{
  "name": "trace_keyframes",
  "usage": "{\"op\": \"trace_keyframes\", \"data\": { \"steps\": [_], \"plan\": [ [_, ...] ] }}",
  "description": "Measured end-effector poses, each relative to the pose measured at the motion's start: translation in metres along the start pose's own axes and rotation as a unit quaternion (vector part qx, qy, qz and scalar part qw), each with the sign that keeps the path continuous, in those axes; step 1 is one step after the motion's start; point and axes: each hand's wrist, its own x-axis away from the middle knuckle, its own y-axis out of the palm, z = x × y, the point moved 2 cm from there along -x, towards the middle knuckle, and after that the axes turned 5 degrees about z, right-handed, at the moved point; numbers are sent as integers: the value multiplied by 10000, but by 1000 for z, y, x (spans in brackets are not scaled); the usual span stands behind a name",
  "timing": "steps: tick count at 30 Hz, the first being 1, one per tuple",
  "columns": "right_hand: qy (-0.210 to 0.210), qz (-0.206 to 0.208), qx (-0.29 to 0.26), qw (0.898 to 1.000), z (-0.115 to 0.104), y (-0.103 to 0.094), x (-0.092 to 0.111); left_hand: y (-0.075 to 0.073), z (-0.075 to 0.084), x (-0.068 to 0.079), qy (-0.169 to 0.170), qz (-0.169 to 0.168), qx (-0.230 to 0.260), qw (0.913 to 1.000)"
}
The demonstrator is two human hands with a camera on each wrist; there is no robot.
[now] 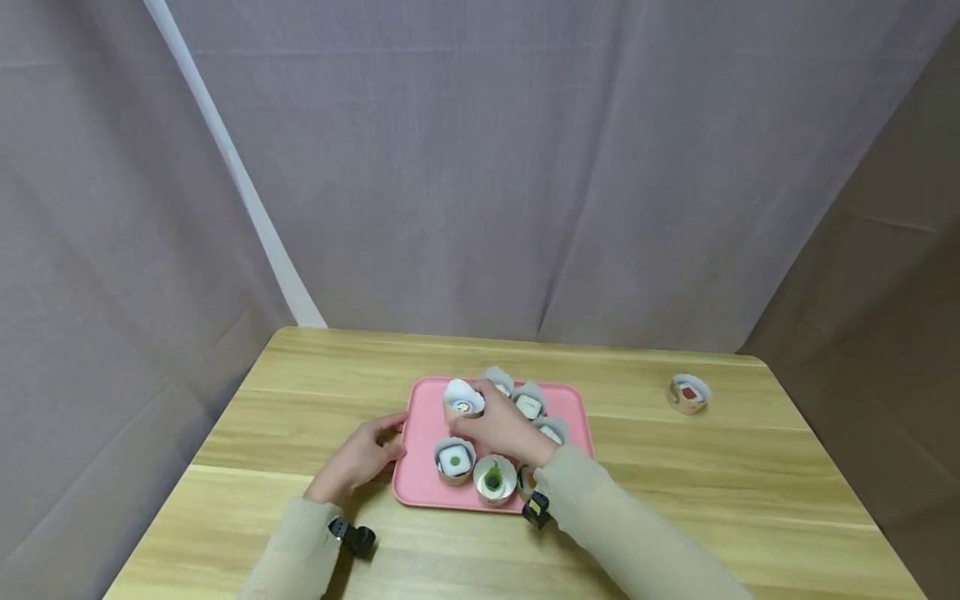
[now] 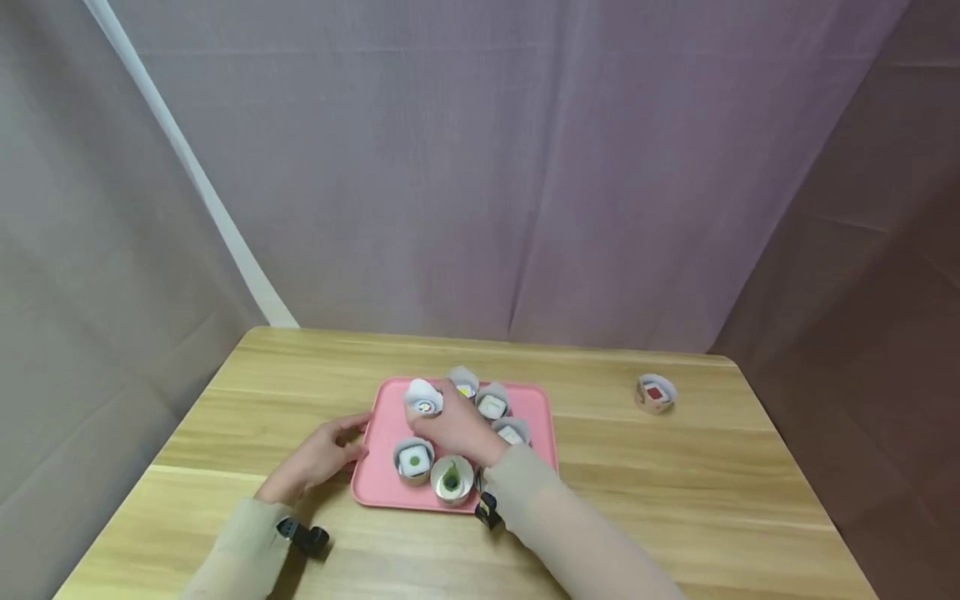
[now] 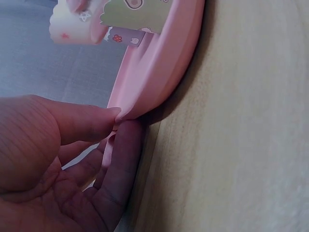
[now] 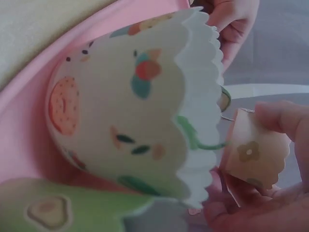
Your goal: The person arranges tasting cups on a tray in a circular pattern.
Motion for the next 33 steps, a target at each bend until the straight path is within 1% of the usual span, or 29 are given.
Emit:
{"op": "trace_keyframes", "data": {
  "steps": [6,8,13,15,21,27,30,33],
  "plan": [
    [131,-121,362,9992,3,5,-3,-1,0,-1,44,58,-172,9998],
    [171,-141,439,9988,3,5,-3,-1,1,0,30,51,-152,9999],
    [157,-164,391,9990,3,6,-2,0,2,1,26,-17,-22,10000],
    [121,-254,353,9990,3,6,-1,0,3,1,25,-21,-7,10000],
    [201,-500,416,9977,4,7,0,2,4,2,47,-4,97,9999],
    [174,-398,578,9974,7,5,0,2,4,2,47,-21,120,9999],
    [164,-334,700,9968,7,5,1,2,3,2,-27,-18,92,10000],
    [118,-339,668,9971,6,6,1,1,3,2,-57,-4,39,10000]
  ]
}}
